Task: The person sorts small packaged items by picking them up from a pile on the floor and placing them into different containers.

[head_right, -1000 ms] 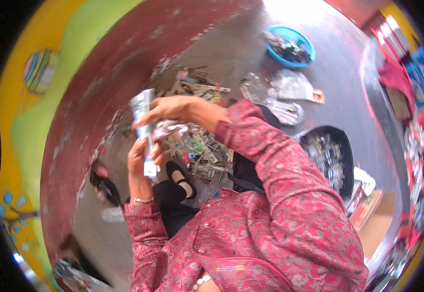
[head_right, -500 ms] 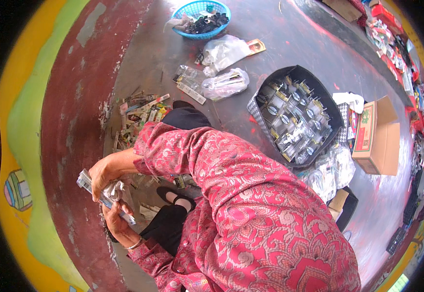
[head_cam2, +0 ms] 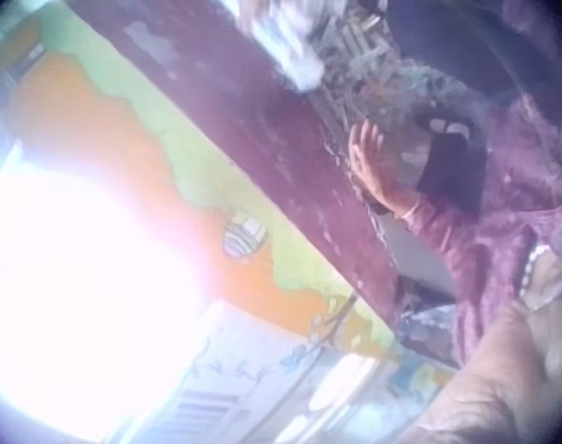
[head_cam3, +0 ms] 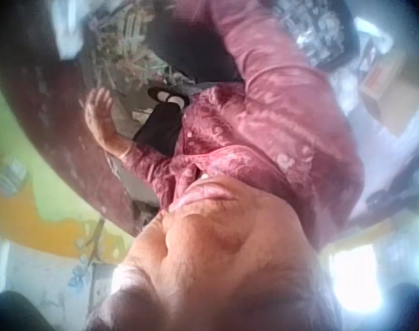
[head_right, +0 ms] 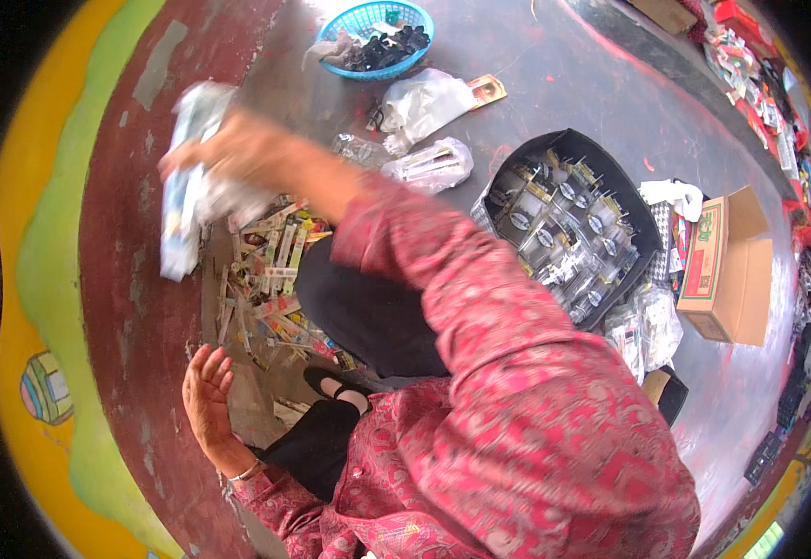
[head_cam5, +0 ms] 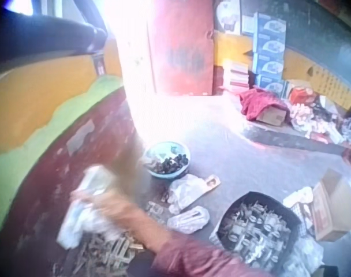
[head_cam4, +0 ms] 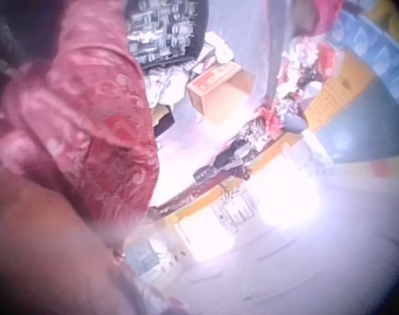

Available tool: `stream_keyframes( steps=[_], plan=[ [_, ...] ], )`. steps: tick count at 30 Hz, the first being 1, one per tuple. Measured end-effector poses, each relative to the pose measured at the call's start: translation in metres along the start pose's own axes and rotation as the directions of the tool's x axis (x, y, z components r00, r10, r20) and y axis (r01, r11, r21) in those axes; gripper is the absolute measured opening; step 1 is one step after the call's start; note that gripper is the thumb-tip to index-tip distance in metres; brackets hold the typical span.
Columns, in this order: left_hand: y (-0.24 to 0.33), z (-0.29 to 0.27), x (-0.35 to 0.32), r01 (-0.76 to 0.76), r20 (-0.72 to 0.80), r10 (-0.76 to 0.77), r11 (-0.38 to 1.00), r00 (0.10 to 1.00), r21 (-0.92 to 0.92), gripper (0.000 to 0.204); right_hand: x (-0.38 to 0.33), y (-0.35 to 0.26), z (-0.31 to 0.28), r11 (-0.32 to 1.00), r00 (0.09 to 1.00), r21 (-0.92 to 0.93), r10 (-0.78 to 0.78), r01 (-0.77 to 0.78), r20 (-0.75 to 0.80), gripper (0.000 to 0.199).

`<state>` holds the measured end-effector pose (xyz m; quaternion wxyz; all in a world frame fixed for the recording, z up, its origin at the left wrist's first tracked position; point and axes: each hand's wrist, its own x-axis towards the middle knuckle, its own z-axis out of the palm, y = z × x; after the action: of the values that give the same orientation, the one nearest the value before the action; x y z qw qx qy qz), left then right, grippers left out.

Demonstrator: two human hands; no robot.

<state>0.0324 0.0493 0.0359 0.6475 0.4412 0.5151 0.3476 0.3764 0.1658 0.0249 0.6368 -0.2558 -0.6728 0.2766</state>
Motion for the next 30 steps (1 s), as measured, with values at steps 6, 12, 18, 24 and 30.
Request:
stream_keyframes(
  steps=[6, 12, 18, 24, 30],
  plan=[
    [-0.04, 0.048, 0.072, 0.231, -0.033, -0.229, 0.969, 0.973, 0.087, 0.039, -0.123, 0.003, -0.143, 0.719, 0.753, -0.316, 0.431, -0.62, -0.497, 0.024],
    [-0.086, 0.161, 0.197, -0.305, 0.36, 0.016, 0.569, 0.933, 0.764, 0.053, -0.225, 0.037, -0.148, 0.317, 0.379, -0.258, 0.421, -0.913, -0.824, 0.033],
    [-0.14, 0.262, 0.251, -0.774, 0.87, 0.027, -0.443, 0.493, 0.452, 0.068, -0.287, 0.088, -0.122, 0.217, 0.173, -0.11, 0.295, -0.97, -0.94, 0.03],
    [-0.193, 0.277, 0.278, -0.745, 0.771, -0.147, -0.421, 0.619, 0.517, 0.046, -0.274, 0.085, -0.111, 0.244, 0.021, 0.105, 0.462, -0.964, -0.887, 0.015],
    [-0.203, 0.253, 0.272, -0.72, 0.719, 0.041, 0.041, 0.694, 0.693, 0.034, -0.266, 0.105, -0.098, 0.531, 0.442, -0.231, 0.313, -0.816, -0.841, 0.014]
  ],
)
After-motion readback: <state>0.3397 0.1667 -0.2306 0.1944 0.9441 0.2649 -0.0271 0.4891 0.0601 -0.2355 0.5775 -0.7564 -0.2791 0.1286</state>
